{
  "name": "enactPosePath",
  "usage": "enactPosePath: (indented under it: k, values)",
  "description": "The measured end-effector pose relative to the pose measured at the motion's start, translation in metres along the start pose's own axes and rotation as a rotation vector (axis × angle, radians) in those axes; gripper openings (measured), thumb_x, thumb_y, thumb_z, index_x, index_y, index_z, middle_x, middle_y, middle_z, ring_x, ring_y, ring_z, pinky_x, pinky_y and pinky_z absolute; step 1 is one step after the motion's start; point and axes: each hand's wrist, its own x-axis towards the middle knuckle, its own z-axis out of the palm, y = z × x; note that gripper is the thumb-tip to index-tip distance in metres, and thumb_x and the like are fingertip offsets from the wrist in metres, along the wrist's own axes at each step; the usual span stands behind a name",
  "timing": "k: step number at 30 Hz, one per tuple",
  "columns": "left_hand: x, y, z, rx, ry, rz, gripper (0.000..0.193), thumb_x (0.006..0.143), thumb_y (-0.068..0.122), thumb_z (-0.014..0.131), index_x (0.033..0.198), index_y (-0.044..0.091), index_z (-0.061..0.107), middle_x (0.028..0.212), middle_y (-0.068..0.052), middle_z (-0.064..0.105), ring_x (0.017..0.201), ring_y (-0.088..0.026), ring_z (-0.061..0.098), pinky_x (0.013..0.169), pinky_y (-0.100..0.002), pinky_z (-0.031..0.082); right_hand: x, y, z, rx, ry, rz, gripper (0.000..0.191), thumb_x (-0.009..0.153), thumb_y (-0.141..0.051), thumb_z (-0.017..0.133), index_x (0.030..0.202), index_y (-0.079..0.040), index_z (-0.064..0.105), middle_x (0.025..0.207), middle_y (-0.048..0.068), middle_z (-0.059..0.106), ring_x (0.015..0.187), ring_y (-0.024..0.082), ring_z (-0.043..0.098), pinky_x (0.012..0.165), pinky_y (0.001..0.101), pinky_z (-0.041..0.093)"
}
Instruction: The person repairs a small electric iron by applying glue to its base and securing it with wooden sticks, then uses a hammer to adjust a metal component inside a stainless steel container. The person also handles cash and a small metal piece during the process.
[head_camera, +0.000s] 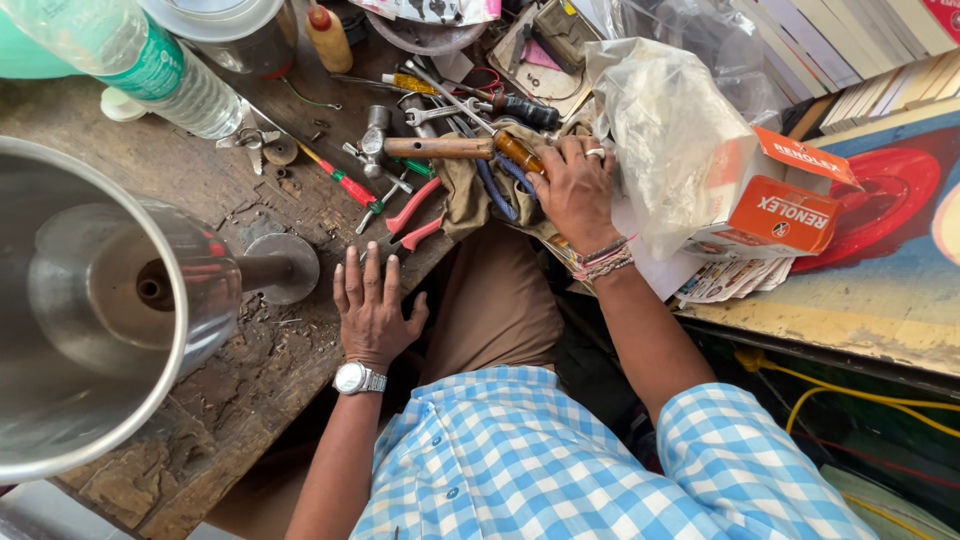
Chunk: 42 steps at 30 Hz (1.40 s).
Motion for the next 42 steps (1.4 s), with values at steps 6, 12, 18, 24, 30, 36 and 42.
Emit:
enactPosePath:
  k: [6, 12, 18, 24, 30, 36, 42]
  values:
    - [-0.002, -0.002, -0.001, 0.014, -0.012, -0.017, 0.065, 0.089, 0.042, 0.07, 0.139, 0.003, 0.06, 0.158, -0.022, 0.044, 0.151, -0.044, 0.032, 0.125, -0.055, 0.022, -0.005, -0.009, 0.011, -0.005, 0.013, -0.066, 0.069, 0.092, -0.053, 0.076, 0.144, -0.011, 0.063, 0.136, 0.014, 0.056, 0.134, 0.035, 0.046, 0.112, 0.0583, 0.029]
    - [-0.006, -0.005, -0.001, 0.019, -0.019, -0.016, 0.064, 0.089, 0.042, 0.069, 0.139, 0.004, 0.06, 0.158, -0.022, 0.043, 0.151, -0.043, 0.031, 0.124, -0.055, 0.022, -0.006, -0.033, 0.008, -0.135, -0.009, -0.137, 0.083, 0.068, -0.052, 0.078, 0.144, -0.025, 0.062, 0.142, 0.027, 0.049, 0.137, 0.042, 0.041, 0.108, 0.0618, 0.024]
    - [-0.01, -0.006, -0.004, 0.011, -0.015, -0.022, 0.064, 0.088, 0.042, 0.069, 0.139, 0.004, 0.061, 0.159, -0.023, 0.041, 0.151, -0.043, 0.031, 0.124, -0.055, 0.022, 0.029, -0.013, 0.009, 0.106, -0.119, 0.01, 0.041, 0.082, -0.029, 0.081, 0.122, -0.031, 0.075, 0.134, 0.016, 0.059, 0.127, 0.038, 0.051, 0.106, 0.0579, 0.033]
    - [-0.017, -0.009, -0.006, 0.001, -0.005, -0.027, 0.065, 0.089, 0.042, 0.07, 0.14, 0.004, 0.06, 0.16, -0.023, 0.04, 0.151, -0.043, 0.03, 0.124, -0.055, 0.022, 0.047, -0.01, 0.01, 0.265, -0.093, 0.107, 0.023, 0.088, -0.025, 0.083, 0.111, -0.026, 0.08, 0.123, 0.004, 0.067, 0.121, 0.03, 0.055, 0.106, 0.0522, 0.037]
    - [-0.018, -0.009, -0.008, -0.016, 0.004, -0.04, 0.065, 0.088, 0.041, 0.07, 0.14, 0.004, 0.059, 0.159, -0.024, 0.04, 0.151, -0.044, 0.03, 0.124, -0.056, 0.023, 0.036, -0.011, -0.007, 0.257, -0.159, 0.066, 0.064, 0.075, -0.037, 0.091, 0.13, -0.015, 0.068, 0.138, 0.012, 0.057, 0.131, 0.034, 0.048, 0.112, 0.0527, 0.033]
    - [-0.013, -0.002, -0.005, -0.05, 0.033, -0.042, 0.064, 0.087, 0.038, 0.073, 0.139, 0.003, 0.06, 0.159, -0.024, 0.041, 0.151, -0.044, 0.031, 0.123, -0.056, 0.025, -0.024, -0.015, 0.017, -0.032, -0.073, -0.101, 0.078, 0.084, -0.032, 0.078, 0.153, -0.011, 0.048, 0.162, 0.022, 0.03, 0.15, 0.039, 0.024, 0.114, 0.0594, 0.021]
    - [-0.01, 0.007, -0.003, -0.053, 0.036, -0.042, 0.065, 0.085, 0.037, 0.075, 0.139, 0.004, 0.061, 0.16, -0.023, 0.041, 0.152, -0.043, 0.031, 0.124, -0.055, 0.025, -0.046, -0.017, 0.03, -0.151, 0.064, -0.163, 0.06, 0.099, -0.013, 0.063, 0.157, -0.023, 0.053, 0.171, 0.016, 0.029, 0.16, 0.031, 0.025, 0.126, 0.0486, 0.025]
